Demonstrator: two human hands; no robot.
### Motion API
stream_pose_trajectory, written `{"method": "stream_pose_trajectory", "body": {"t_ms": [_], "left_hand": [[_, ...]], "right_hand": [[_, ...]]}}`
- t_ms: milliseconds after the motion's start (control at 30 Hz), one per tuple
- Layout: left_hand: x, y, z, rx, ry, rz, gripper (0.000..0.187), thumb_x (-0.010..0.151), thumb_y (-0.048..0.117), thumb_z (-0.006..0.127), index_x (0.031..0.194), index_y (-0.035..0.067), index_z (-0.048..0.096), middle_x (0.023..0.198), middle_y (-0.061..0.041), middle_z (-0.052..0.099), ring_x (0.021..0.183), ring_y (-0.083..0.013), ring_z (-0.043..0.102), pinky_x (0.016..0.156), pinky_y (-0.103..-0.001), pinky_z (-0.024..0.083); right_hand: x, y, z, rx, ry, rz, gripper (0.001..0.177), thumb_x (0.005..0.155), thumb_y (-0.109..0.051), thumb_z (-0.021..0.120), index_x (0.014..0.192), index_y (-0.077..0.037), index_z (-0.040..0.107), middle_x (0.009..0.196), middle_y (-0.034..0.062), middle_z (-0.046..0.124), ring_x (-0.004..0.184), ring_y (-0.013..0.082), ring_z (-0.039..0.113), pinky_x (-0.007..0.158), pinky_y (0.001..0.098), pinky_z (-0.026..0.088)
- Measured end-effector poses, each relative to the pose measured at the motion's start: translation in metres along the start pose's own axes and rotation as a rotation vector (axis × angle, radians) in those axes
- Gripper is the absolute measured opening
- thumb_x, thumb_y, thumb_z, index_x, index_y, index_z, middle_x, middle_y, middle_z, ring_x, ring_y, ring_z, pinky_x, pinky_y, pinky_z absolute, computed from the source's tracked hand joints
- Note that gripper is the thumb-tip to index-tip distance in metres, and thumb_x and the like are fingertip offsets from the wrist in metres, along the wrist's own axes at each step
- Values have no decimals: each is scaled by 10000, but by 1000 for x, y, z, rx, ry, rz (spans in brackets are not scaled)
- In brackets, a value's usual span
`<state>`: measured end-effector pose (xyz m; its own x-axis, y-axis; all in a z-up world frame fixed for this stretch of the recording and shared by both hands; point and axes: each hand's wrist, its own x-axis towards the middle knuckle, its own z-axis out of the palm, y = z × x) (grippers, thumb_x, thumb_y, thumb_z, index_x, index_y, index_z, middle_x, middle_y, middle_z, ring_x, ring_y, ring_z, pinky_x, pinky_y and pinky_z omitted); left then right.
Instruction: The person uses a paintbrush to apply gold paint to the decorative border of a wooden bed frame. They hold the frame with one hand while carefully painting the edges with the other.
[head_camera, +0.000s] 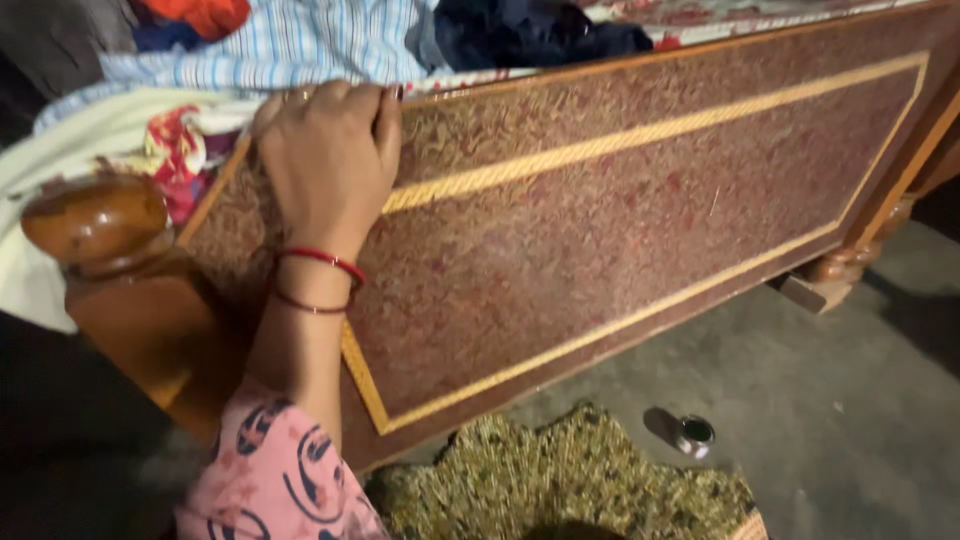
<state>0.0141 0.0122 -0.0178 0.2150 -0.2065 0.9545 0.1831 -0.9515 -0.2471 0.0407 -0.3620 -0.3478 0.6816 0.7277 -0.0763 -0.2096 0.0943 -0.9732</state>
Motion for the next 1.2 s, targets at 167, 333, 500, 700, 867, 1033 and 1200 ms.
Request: {"method": "stream_pose_trajectory", "body": {"t_ms": [167,333,500,700,867,1033,1200], "left_hand": [[-3,-4,3,-31,30,0,251,1049,242,639,875,88,733,842,-93,681,810,-309,644,809,-440,450],[-3,-6,4,-23,36,16,247,1034,234,636,866,86,740,850,-101,688,795,-306,644,803,-435,451],[-1,-6,5,-19,8,2,236,1017,250,643,877,90,744,853,-107,695,808,-312,650,810,-449,451],[-3,-7,2,-20,-32,5,275,1050,256,639,866,85,753,883,-106,708,839,-317,651,844,-455,450],[-4,-7,-1,-5,-48,32,240,1037,217,610,905,79,755,883,-105,707,869,-307,652,871,-450,449],[-5,-5,-2,24,-36,48,225,1018,207,606,901,84,754,866,-93,706,846,-291,654,872,-443,449],[-7,-9,7,197,-84,74,260,1086,247,592,953,119,775,830,-50,703,730,-203,636,882,-417,445]], "right_hand": [[-23,23,-35,-1,-18,120,331,1069,-128,459,1326,36,587,1016,110,670,668,143,674,485,240,562],[-27,41,-66,31,-44,172,336,1105,-136,466,1339,77,578,974,112,657,654,141,656,480,242,555],[-28,65,-85,123,-34,202,351,1140,-145,473,1351,119,569,933,114,643,640,140,639,475,243,548],[-44,138,-104,461,53,85,379,1183,-154,481,1366,168,559,884,116,628,624,138,618,469,245,539],[-33,118,-124,685,162,-188,390,1139,-165,474,1373,136,558,944,157,642,641,148,625,499,238,551],[-5,42,-108,748,603,-32,595,871,104,328,1412,-56,514,1301,231,638,971,220,702,807,239,600],[18,53,-138,679,592,-311,500,960,-27,514,1453,3,439,1363,167,585,1159,223,673,1031,287,528]]}}
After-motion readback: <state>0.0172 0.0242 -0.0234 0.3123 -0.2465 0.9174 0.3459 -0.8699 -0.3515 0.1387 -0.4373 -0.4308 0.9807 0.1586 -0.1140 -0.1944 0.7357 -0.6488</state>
